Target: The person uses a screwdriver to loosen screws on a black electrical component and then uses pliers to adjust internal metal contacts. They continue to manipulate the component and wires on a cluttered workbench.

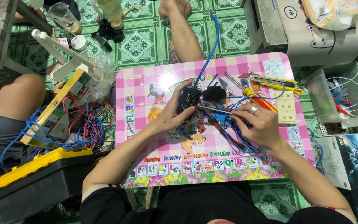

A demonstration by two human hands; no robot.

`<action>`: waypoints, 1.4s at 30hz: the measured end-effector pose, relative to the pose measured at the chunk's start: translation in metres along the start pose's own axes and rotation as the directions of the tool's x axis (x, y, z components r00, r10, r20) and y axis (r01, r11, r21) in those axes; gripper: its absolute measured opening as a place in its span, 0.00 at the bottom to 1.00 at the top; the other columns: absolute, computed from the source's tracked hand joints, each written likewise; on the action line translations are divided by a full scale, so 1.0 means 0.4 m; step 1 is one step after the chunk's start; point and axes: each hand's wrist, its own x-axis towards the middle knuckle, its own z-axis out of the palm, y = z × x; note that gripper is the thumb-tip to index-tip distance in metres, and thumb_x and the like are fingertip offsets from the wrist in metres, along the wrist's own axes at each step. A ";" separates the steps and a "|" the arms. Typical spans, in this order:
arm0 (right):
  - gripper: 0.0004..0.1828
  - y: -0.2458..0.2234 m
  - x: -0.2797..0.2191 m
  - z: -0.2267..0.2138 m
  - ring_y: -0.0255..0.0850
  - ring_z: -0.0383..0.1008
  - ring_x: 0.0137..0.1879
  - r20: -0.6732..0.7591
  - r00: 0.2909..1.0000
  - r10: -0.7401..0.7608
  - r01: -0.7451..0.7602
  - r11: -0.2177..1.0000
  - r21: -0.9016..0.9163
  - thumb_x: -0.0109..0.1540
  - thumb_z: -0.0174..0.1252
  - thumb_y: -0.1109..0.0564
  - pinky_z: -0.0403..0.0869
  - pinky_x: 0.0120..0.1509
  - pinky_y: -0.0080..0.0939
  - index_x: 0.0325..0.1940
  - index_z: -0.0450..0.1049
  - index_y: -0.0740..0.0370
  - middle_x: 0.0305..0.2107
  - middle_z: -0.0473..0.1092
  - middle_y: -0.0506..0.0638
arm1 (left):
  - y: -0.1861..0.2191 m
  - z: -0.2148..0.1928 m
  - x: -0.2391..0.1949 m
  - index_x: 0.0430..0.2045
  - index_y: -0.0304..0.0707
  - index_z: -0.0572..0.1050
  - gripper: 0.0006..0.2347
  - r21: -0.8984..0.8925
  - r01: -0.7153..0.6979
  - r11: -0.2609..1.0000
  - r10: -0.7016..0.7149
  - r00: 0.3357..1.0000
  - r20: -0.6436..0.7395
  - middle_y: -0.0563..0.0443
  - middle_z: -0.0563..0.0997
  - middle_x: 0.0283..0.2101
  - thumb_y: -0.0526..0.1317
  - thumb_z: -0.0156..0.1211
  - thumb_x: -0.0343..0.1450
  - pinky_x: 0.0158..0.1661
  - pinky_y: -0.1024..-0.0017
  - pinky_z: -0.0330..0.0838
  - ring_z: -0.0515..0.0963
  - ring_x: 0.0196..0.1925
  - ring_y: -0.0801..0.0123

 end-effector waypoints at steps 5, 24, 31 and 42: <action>0.02 0.039 -0.040 0.029 0.43 0.79 0.33 0.005 1.000 0.025 -0.025 1.000 -0.006 0.59 0.70 0.57 0.77 0.34 0.38 0.35 0.83 0.55 0.29 0.76 0.45 | -0.015 0.008 -0.009 0.71 0.41 0.54 0.30 -0.023 -0.009 1.000 0.009 1.000 0.015 0.33 0.64 0.70 0.34 0.59 0.73 0.64 0.37 0.62 0.65 0.71 0.39; 0.07 0.004 -0.014 0.013 0.46 0.78 0.34 -0.007 1.000 -0.021 0.021 0.995 0.099 0.57 0.69 0.62 0.77 0.40 0.42 0.40 0.83 0.59 0.29 0.75 0.49 | 0.002 0.021 -0.011 0.72 0.40 0.53 0.30 -0.033 -0.049 0.998 0.048 0.999 -0.019 0.32 0.66 0.69 0.34 0.59 0.75 0.59 0.45 0.72 0.70 0.68 0.40; 0.05 0.005 -0.010 0.026 0.50 0.77 0.40 0.004 0.997 -0.074 0.073 0.984 0.165 0.63 0.64 0.63 0.76 0.46 0.43 0.41 0.83 0.65 0.30 0.74 0.54 | 0.001 0.015 -0.011 0.73 0.43 0.53 0.29 -0.053 -0.012 0.999 0.011 1.000 -0.015 0.35 0.63 0.71 0.35 0.58 0.77 0.61 0.46 0.71 0.68 0.70 0.42; 0.02 -0.021 0.006 -0.019 0.48 0.83 0.38 -0.055 0.988 -0.143 0.147 0.987 0.071 0.64 0.73 0.68 0.74 0.36 0.42 0.42 0.87 0.68 0.33 0.81 0.57 | 0.035 0.007 -0.015 0.74 0.45 0.46 0.29 -0.048 0.103 0.994 -0.099 0.992 0.083 0.37 0.51 0.78 0.41 0.55 0.81 0.78 0.53 0.60 0.57 0.81 0.47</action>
